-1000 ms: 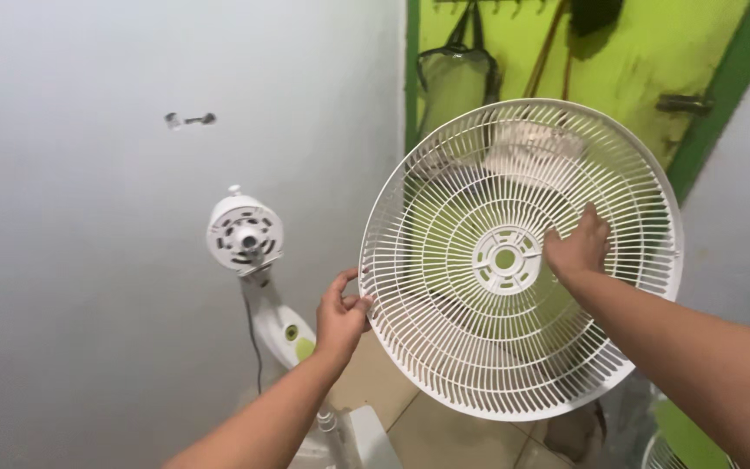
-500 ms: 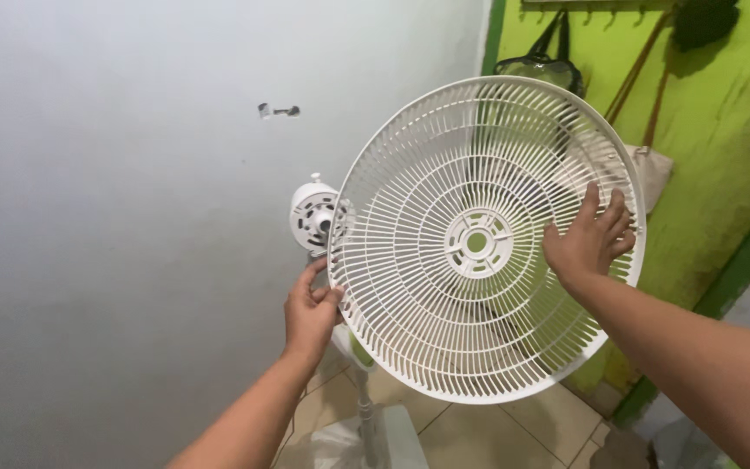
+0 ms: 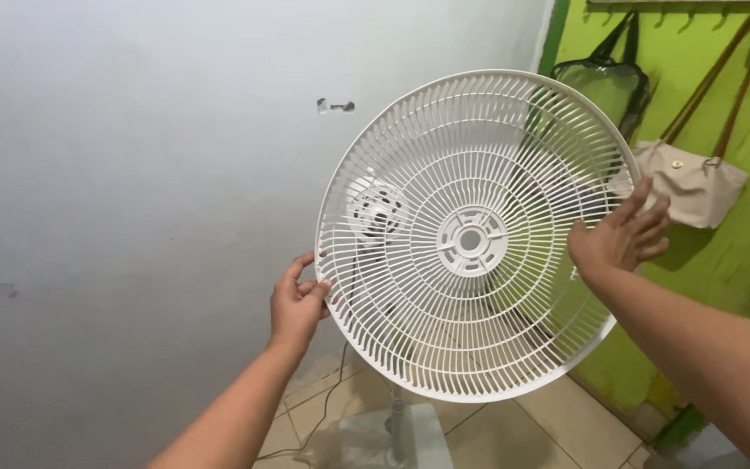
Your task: The person attaches the front grill to a standing fan, aligns it with the motor housing, and secures it by tightening the central knob. The person then picks up a green fan blade and positions it for installation.
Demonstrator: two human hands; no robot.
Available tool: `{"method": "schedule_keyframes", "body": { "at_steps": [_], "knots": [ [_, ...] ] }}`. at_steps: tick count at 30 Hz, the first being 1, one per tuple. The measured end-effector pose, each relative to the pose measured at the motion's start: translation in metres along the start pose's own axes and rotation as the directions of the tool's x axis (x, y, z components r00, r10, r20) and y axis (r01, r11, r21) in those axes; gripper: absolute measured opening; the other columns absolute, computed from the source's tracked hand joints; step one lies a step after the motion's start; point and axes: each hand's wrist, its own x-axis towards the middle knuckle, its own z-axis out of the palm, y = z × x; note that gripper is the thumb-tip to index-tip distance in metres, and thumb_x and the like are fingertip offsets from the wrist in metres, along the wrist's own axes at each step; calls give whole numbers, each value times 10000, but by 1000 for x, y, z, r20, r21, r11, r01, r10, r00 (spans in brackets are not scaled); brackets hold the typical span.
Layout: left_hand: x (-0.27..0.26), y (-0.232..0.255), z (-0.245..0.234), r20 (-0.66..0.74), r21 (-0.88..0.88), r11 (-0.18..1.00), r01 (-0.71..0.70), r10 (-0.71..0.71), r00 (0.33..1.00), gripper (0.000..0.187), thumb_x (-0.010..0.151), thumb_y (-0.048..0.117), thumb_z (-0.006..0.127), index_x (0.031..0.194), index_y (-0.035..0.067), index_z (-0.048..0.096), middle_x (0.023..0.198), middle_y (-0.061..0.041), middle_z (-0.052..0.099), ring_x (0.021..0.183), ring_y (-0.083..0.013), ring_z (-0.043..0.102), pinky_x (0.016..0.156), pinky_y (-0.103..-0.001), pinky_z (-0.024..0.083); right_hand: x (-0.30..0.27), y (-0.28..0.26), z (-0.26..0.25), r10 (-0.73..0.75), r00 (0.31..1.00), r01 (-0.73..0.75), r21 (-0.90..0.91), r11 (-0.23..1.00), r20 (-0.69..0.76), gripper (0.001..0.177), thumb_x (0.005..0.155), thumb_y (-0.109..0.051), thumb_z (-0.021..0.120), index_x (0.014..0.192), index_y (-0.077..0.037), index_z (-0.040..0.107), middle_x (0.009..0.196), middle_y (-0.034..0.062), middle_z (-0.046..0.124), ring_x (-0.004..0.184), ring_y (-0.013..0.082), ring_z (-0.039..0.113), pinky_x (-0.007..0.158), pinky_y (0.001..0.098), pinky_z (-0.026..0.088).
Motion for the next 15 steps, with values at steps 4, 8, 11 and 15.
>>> {"method": "schedule_keyframes", "body": {
  "at_steps": [4,8,11,15],
  "knots": [
    [1,7,-22,-13,33,999,-2,3,1000,493,918,-3,596,1402,70,541,923,-131,782,768,-152,742,657,-308,639,1,-6,8,127,985,-133,38,990,120,1198,848,-298,793,1644,-174,-94,1617,281,209,1467,476,277,1168,675,189],
    [8,11,-37,-40,89,996,-32,35,999,483,915,6,611,1391,75,565,892,-136,774,750,-146,734,649,-306,637,-3,-12,25,134,979,-153,123,981,154,1089,876,-235,753,1667,-193,7,1580,278,316,1399,481,410,1120,620,342],
    [14,15,-49,-73,140,989,-38,49,996,494,914,16,623,1399,88,561,869,-134,773,723,-149,726,630,-303,616,-7,-25,36,126,977,-149,136,979,170,1010,875,-221,751,1658,-188,113,1570,248,365,1392,473,444,1126,602,382],
    [22,26,-70,-117,220,973,-63,90,989,496,911,35,627,1400,99,575,846,-98,781,706,-127,721,619,-291,596,-10,-47,47,60,986,-86,167,982,154,1028,851,-228,763,1647,-171,115,1553,254,355,1372,479,436,1114,600,373]
  ]
}}
